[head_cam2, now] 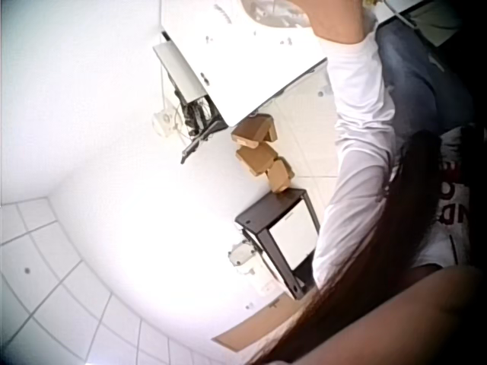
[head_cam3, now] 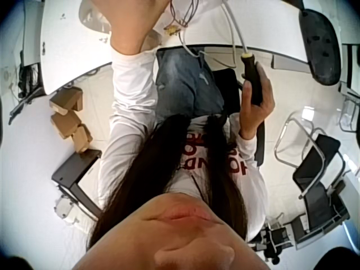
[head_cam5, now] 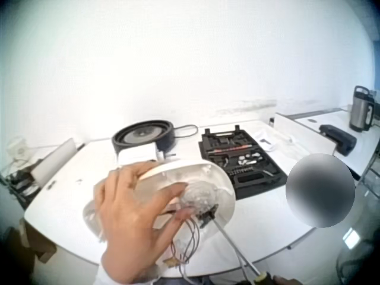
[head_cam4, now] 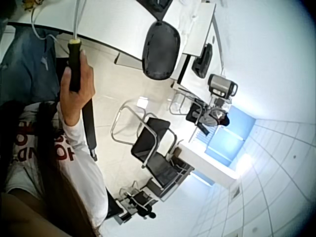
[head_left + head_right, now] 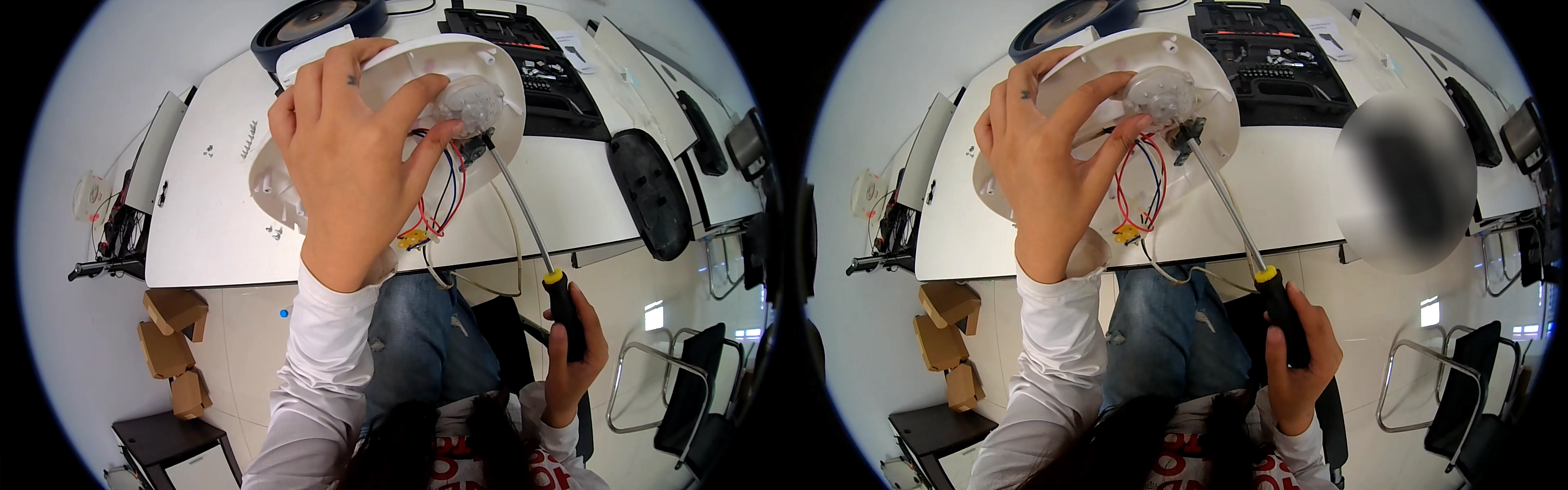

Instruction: The person uses a screwdriver to tighten screws on the internal wiring of a white plastic device housing. They repeatedly adjust the device's position and re-engage the screwdriver with the same internal components throughout the clip.

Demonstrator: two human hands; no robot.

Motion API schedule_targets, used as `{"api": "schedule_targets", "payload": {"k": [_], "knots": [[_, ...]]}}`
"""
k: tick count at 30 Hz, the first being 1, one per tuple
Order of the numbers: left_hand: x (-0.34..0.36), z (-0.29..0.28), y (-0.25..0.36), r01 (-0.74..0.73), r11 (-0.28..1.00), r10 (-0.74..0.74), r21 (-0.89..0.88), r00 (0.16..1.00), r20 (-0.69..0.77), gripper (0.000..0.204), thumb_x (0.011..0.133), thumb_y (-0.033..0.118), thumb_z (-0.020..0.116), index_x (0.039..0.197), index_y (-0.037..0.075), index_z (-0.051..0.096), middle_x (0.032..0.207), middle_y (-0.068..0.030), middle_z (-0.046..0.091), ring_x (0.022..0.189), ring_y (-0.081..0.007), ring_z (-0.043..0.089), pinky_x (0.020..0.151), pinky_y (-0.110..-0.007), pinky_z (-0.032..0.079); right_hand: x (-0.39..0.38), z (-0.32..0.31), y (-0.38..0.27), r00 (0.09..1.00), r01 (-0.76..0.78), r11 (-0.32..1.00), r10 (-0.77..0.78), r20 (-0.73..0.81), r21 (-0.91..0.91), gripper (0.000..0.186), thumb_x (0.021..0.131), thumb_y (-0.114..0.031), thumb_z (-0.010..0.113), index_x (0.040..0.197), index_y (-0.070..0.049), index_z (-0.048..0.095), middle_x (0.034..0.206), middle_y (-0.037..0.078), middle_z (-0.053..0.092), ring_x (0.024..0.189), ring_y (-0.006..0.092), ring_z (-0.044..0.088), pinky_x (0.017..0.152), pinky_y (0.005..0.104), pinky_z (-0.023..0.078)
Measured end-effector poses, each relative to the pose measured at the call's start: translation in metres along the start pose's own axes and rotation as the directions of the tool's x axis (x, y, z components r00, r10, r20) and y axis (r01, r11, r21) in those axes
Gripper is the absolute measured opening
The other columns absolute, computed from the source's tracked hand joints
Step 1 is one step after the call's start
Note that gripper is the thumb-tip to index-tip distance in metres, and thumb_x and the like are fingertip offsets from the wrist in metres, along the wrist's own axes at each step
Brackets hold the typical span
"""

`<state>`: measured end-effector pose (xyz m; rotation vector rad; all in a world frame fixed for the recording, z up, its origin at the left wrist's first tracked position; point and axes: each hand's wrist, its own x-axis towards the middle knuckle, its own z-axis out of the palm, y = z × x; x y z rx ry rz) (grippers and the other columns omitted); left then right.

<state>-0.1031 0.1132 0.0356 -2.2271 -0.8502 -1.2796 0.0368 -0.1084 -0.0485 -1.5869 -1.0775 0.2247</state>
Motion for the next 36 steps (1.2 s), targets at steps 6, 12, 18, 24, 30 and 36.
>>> {"api": "schedule_targets", "payload": {"k": [6,12,18,24,30,36], "knots": [[0.000,0.000,-0.001,0.000,1.000,0.000,0.002,1.000,-0.003,0.031,0.062,0.034,0.078,0.090,0.023,0.071,0.111,-0.0042,0.056,0.097,-0.0227,0.050,0.084,-0.036,0.030,-0.002,-0.003,-0.001,0.973,-0.231,0.964,0.227,0.044,0.135,0.038,0.081,-0.006,0.055,0.117,0.003,0.055,0.086,0.014,0.062,0.075,0.0190,0.063,0.069,0.0260,0.047],[0.000,0.002,0.001,0.001,1.000,-0.001,-0.024,1.000,-0.004,0.031,0.061,0.032,0.078,0.090,0.022,0.071,0.109,-0.0046,0.057,0.097,-0.0225,0.050,0.084,-0.036,0.030,0.000,-0.003,-0.012,0.998,-0.049,0.996,0.052,0.029,-0.070,0.038,0.080,-0.006,0.055,0.118,0.002,0.056,0.083,0.014,0.061,0.070,0.0189,0.062,0.065,0.0258,0.047],[0.003,0.002,0.007,0.025,0.998,-0.023,-0.059,0.999,0.023,0.031,0.061,0.030,0.078,0.089,0.020,0.071,0.106,-0.0052,0.058,0.098,-0.0223,0.050,0.083,-0.037,0.030,-0.001,-0.002,-0.040,0.995,0.091,0.940,-0.075,0.062,-0.330,0.041,0.079,-0.005,0.058,0.119,0.000,0.055,0.073,0.011,0.053,0.059,0.0190,0.054,0.051,0.0270,0.041],[0.004,-0.001,0.006,0.052,0.994,-0.050,-0.097,0.999,0.019,0.030,0.061,0.029,0.077,0.088,0.019,0.071,0.107,-0.0047,0.058,0.100,-0.0225,0.049,0.083,-0.037,0.030,0.001,-0.005,-0.038,0.989,0.141,0.924,-0.114,0.097,-0.354,0.043,0.080,-0.002,0.059,0.122,-0.002,0.054,0.074,0.010,0.052,0.057,0.0199,0.051,0.047,0.0261,0.038],[0.004,0.000,0.012,0.074,0.992,-0.069,-0.107,0.996,0.052,0.030,0.060,0.027,0.078,0.088,0.020,0.071,0.110,-0.0044,0.056,0.102,-0.0234,0.048,0.085,-0.038,0.030,-0.001,-0.001,-0.052,0.987,0.164,0.868,-0.144,0.078,-0.470,0.041,0.081,-0.002,0.058,0.122,-0.002,0.054,0.077,0.010,0.052,0.058,0.0213,0.052,0.050,0.0273,0.039],[0.003,-0.001,0.009,0.098,0.984,-0.094,-0.147,0.995,0.034,0.030,0.060,0.026,0.077,0.088,0.019,0.070,0.110,-0.0044,0.056,0.103,-0.0237,0.047,0.085,-0.037,0.031,0.005,-0.010,-0.053,0.979,0.191,0.914,-0.151,0.136,-0.359,0.038,0.087,-0.004,0.043,0.123,-0.002,0.053,0.077,0.012,0.051,0.063,0.0218,0.053,0.055,0.0294,0.041]]}}
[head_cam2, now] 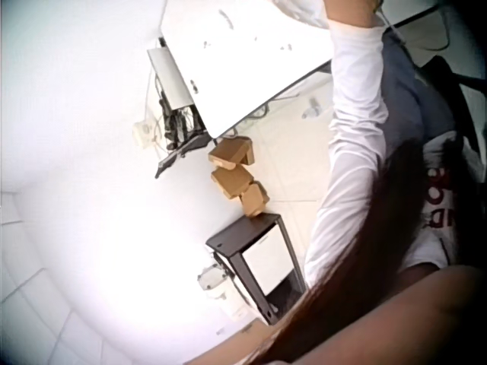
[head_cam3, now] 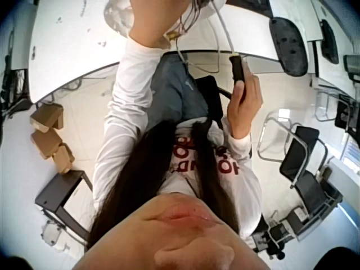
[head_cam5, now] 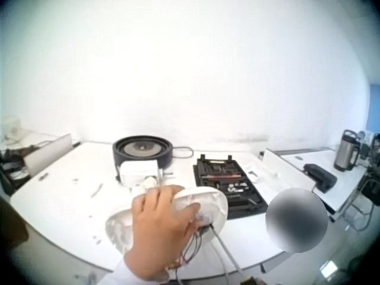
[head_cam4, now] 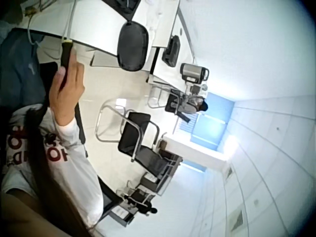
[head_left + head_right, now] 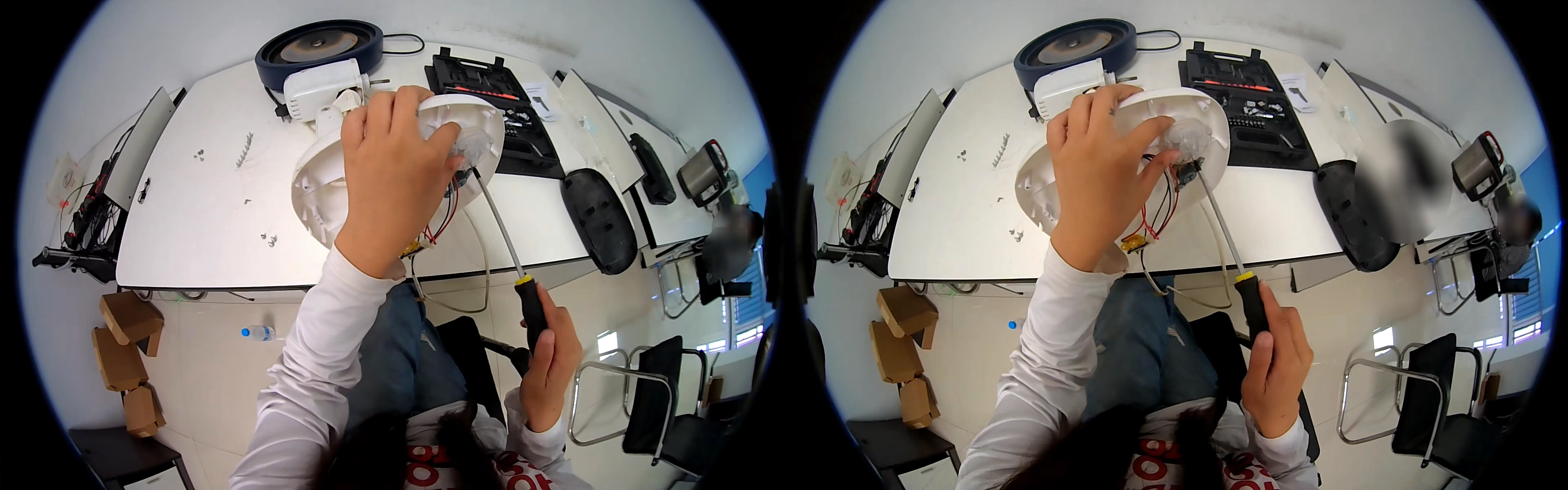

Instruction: The person uses a screwdriver to tighten screws on the internal wiring of a white plastic device housing. They repeatedly adjust the device's position and re-engage the screwdriver with the same internal components throughout the clip.

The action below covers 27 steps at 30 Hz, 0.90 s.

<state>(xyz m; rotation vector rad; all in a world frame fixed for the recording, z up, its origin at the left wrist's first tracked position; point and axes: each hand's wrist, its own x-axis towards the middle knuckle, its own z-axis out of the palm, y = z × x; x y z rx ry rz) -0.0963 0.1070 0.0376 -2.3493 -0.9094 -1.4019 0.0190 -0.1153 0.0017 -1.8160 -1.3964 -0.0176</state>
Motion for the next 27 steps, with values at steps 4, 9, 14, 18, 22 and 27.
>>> {"api": "schedule_targets", "payload": {"k": [4,9,14,18,22,27], "knots": [[-0.001,0.001,-0.002,-0.013,0.999,0.011,-0.041,0.999,-0.048,0.030,0.058,0.025,0.077,0.086,0.018,0.069,0.109,-0.0047,0.056,0.101,-0.0236,0.048,0.085,-0.037,0.031,-0.004,0.005,-0.009,0.996,-0.074,0.997,0.075,0.038,-0.033,0.038,0.090,-0.004,0.035,0.123,0.001,0.051,0.078,0.012,0.052,0.068,0.0196,0.054,0.061,0.0284,0.041],[-0.002,0.004,-0.002,-0.013,0.997,0.008,-0.077,0.998,-0.064,0.031,0.056,0.023,0.077,0.085,0.016,0.068,0.108,-0.0046,0.056,0.097,-0.0226,0.049,0.083,-0.037,0.031,-0.002,0.002,-0.012,0.997,-0.029,0.984,0.041,0.060,-0.177,0.043,0.084,0.002,0.046,0.127,-0.005,0.050,0.084,0.014,0.051,0.059,0.0290,0.055,0.052,0.0332,0.043],[-0.003,0.000,-0.003,-0.004,0.997,-0.002,-0.078,0.996,-0.087,0.031,0.056,0.022,0.077,0.085,0.016,0.068,0.106,-0.0046,0.056,0.096,-0.0218,0.049,0.083,-0.036,0.031,0.000,-0.004,-0.011,0.997,0.035,0.954,-0.011,0.082,-0.298,0.045,0.083,0.001,0.053,0.128,-0.006,0.050,0.084,0.012,0.051,0.057,0.0280,0.054,0.051,0.0342,0.044],[-0.003,0.000,-0.004,-0.003,0.995,-0.005,-0.099,0.997,-0.074,0.030,0.057,0.022,0.077,0.085,0.015,0.067,0.106,-0.0047,0.056,0.096,-0.0219,0.049,0.083,-0.036,0.031,0.002,-0.005,-0.013,0.994,0.095,0.929,-0.072,0.078,-0.357,0.050,0.080,0.002,0.057,0.128,-0.007,0.050,0.085,0.010,0.052,0.055,0.0249,0.053,0.051,0.0332,0.044],[-0.003,-0.002,-0.004,0.010,0.995,-0.016,-0.097,0.998,-0.060,0.030,0.057,0.022,0.077,0.085,0.015,0.068,0.105,-0.0047,0.056,0.096,-0.0217,0.049,0.083,-0.036,0.031,0.002,-0.001,-0.006,0.986,0.154,0.907,-0.166,0.003,-0.391,0.048,0.076,0.003,0.063,0.122,-0.009,0.057,0.085,0.009,0.052,0.055,0.0223,0.054,0.051,0.0310,0.044],[-0.001,-0.002,-0.004,0.004,0.995,-0.010,-0.098,0.998,-0.064,0.031,0.056,0.022,0.077,0.084,0.015,0.068,0.105,-0.0048,0.056,0.095,-0.0216,0.049,0.082,-0.036,0.032,0.003,0.004,-0.001,0.960,0.216,0.898,-0.267,-0.086,-0.384,0.041,0.073,0.002,0.067,0.112,-0.010,0.064,0.088,0.009,0.051,0.060,0.0205,0.055,0.052,0.0289,0.045]]}}
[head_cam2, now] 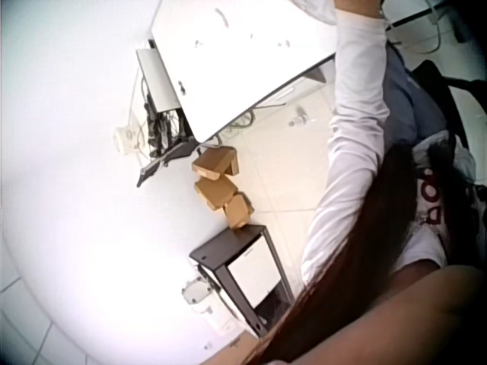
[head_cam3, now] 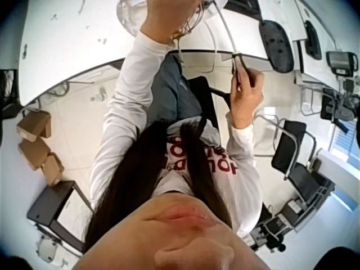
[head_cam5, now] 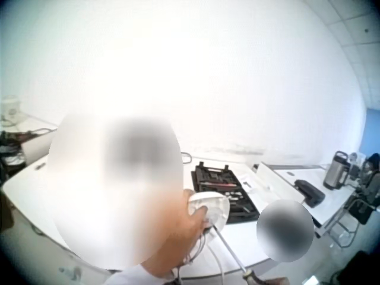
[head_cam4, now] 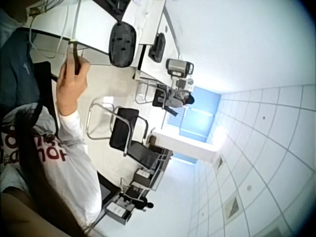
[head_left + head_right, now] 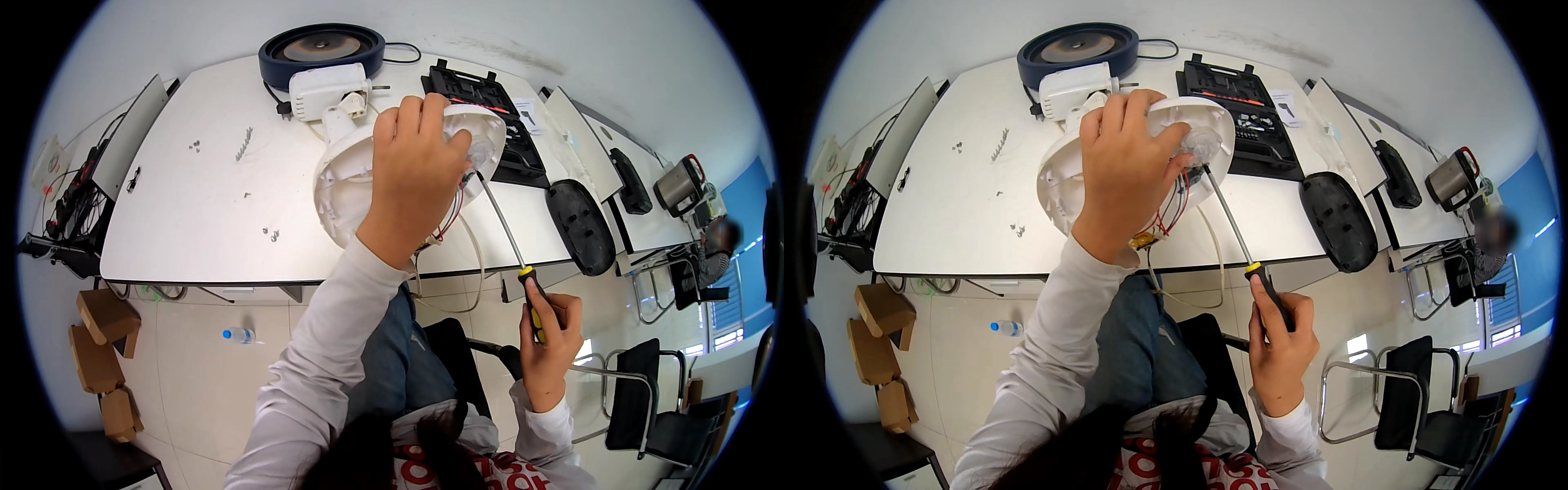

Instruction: The person uses a screwdriver to tighten screws on the internal wiring of a white plastic device housing. They repeatedly adjust the device's position and re-engage the screwdriver with the same internal components throughout the clip.

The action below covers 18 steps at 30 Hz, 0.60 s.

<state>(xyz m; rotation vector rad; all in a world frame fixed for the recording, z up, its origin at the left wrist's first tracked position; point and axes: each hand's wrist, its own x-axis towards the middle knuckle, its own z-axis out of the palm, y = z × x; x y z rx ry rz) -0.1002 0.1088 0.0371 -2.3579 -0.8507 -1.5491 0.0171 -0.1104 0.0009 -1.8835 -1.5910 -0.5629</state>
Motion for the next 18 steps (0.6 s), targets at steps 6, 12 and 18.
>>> {"api": "schedule_targets", "payload": {"k": [6,12,18], "knots": [[-0.001,0.002,-0.002,0.007,1.000,-0.006,0.006,1.000,-0.010,0.031,0.055,0.023,0.077,0.084,0.015,0.067,0.106,-0.0046,0.056,0.095,-0.0217,0.049,0.082,-0.036,0.032,-0.001,0.005,-0.008,0.988,-0.150,0.981,0.145,0.046,0.127,0.041,0.079,0.000,0.062,0.119,-0.002,0.055,0.094,0.012,0.049,0.067,0.0267,0.057,0.061,0.0325,0.046],[-0.002,0.002,-0.002,-0.003,1.000,0.002,-0.023,1.000,-0.025,0.032,0.056,0.023,0.077,0.084,0.016,0.067,0.107,-0.0048,0.056,0.095,-0.0220,0.049,0.081,-0.036,0.031,-0.002,0.001,-0.009,0.891,-0.417,0.861,0.324,0.318,0.291,0.034,0.083,-0.002,0.054,0.117,0.003,0.053,0.090,0.017,0.059,0.069,0.0317,0.059,0.061,0.0328,0.047],[-0.003,0.001,-0.004,-0.001,1.000,0.002,0.010,0.999,-0.034,0.031,0.055,0.023,0.078,0.084,0.016,0.067,0.107,-0.0050,0.056,0.096,-0.0223,0.049,0.082,-0.036,0.031,0.002,0.004,-0.003,0.979,-0.191,0.960,0.171,0.111,0.207,0.034,0.077,0.002,0.060,0.111,0.001,0.056,0.091,0.017,0.061,0.069,0.0327,0.061,0.063,0.0329,0.048]]}}
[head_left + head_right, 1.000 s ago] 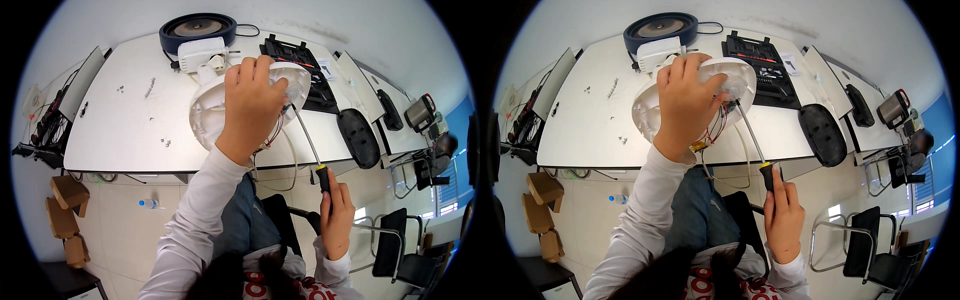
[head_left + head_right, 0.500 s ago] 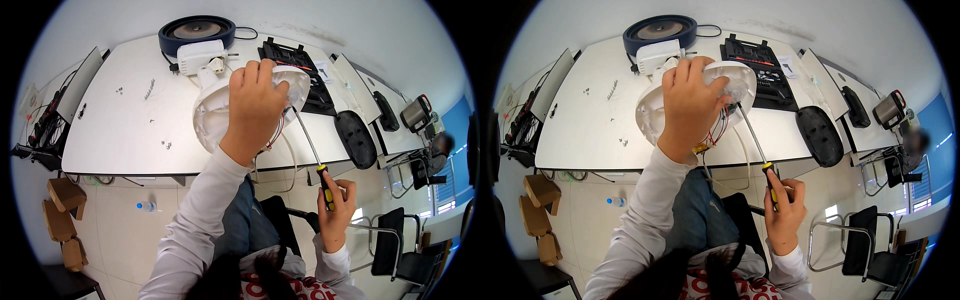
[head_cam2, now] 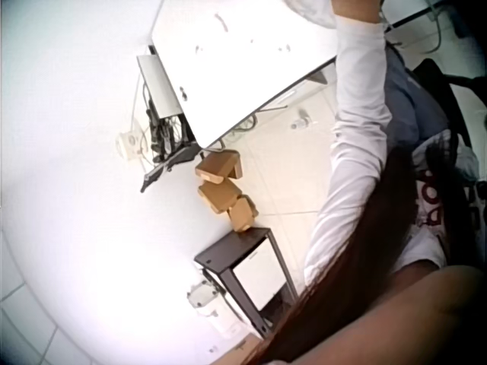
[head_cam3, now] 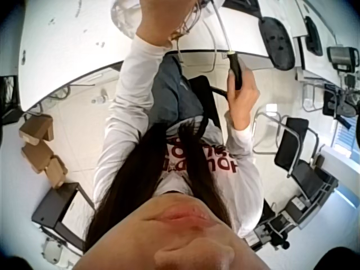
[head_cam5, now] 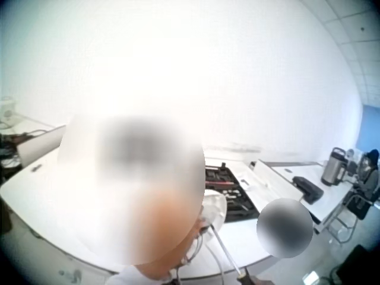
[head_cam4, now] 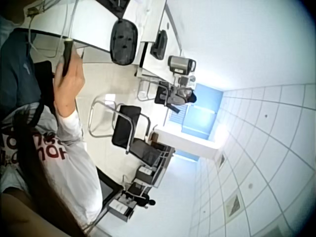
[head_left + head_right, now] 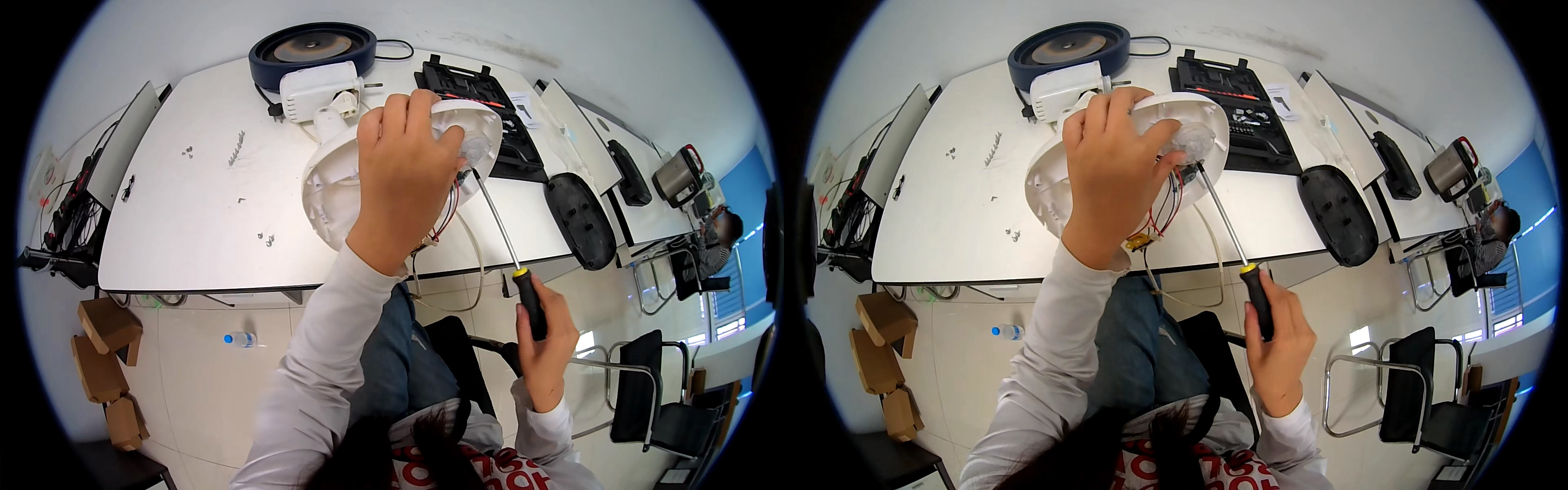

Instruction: The person uses a screwdriver to tighten screws on the internal wiring of a white plastic device housing. They repeatedly adjust the device's position and re-engage the screwdriver with the same internal components throughout the clip.

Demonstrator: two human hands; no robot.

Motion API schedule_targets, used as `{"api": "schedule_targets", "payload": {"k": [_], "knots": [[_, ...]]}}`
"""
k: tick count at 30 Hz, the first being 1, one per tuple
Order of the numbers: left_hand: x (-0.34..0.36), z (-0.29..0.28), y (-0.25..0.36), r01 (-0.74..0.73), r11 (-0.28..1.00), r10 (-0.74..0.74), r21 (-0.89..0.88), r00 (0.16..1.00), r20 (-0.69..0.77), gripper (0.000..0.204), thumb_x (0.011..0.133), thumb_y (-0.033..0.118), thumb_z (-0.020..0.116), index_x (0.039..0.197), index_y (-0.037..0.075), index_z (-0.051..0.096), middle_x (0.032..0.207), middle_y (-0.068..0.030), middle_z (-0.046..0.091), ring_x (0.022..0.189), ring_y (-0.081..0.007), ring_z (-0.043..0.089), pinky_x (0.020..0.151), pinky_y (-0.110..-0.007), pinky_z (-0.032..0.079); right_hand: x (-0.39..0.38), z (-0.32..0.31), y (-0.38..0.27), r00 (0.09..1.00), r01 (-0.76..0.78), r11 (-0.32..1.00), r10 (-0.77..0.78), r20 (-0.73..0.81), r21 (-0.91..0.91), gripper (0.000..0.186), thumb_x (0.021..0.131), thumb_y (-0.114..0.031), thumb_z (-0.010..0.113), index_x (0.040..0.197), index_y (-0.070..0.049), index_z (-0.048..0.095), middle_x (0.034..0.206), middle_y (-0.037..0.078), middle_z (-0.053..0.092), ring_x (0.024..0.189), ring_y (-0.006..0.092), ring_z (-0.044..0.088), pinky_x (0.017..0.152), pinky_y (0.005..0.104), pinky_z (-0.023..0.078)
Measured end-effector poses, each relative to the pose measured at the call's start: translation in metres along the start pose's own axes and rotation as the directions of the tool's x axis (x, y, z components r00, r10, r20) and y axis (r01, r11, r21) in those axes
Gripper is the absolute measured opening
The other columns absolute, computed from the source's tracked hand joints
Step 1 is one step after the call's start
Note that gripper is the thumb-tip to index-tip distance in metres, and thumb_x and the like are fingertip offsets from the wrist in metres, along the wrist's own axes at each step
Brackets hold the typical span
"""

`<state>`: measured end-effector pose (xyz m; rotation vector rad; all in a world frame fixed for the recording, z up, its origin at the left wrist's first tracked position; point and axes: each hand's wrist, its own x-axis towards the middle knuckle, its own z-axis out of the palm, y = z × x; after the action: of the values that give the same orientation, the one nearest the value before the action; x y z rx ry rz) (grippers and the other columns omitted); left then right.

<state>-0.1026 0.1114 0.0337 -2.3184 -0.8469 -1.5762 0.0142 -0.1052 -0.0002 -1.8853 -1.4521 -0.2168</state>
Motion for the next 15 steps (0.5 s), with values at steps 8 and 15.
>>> {"api": "schedule_targets", "payload": {"k": [8,15], "knots": [[0.001,0.001,0.003,0.008,1.000,-0.008,-0.011,1.000,0.005,0.032,0.056,0.023,0.078,0.085,0.016,0.067,0.108,-0.0049,0.056,0.097,-0.0222,0.048,0.084,-0.037,0.030,0.006,-0.001,-0.004,0.986,-0.164,0.975,0.164,0.009,0.150,0.023,0.082,-0.003,0.059,0.105,0.002,0.056,0.085,0.015,0.063,0.065,0.0208,0.057,0.061,0.0272,0.045],[0.001,0.001,0.002,-0.003,1.000,0.003,-0.018,1.000,-0.003,0.033,0.055,0.022,0.079,0.085,0.016,0.067,0.108,-0.0046,0.056,0.097,-0.0224,0.048,0.084,-0.037,0.030,0.007,-0.003,-0.009,0.937,-0.348,0.869,0.317,0.145,0.352,0.027,0.085,-0.001,0.054,0.112,0.001,0.051,0.085,0.014,0.065,0.066,0.0184,0.058,0.062,0.0261,0.045]]}}
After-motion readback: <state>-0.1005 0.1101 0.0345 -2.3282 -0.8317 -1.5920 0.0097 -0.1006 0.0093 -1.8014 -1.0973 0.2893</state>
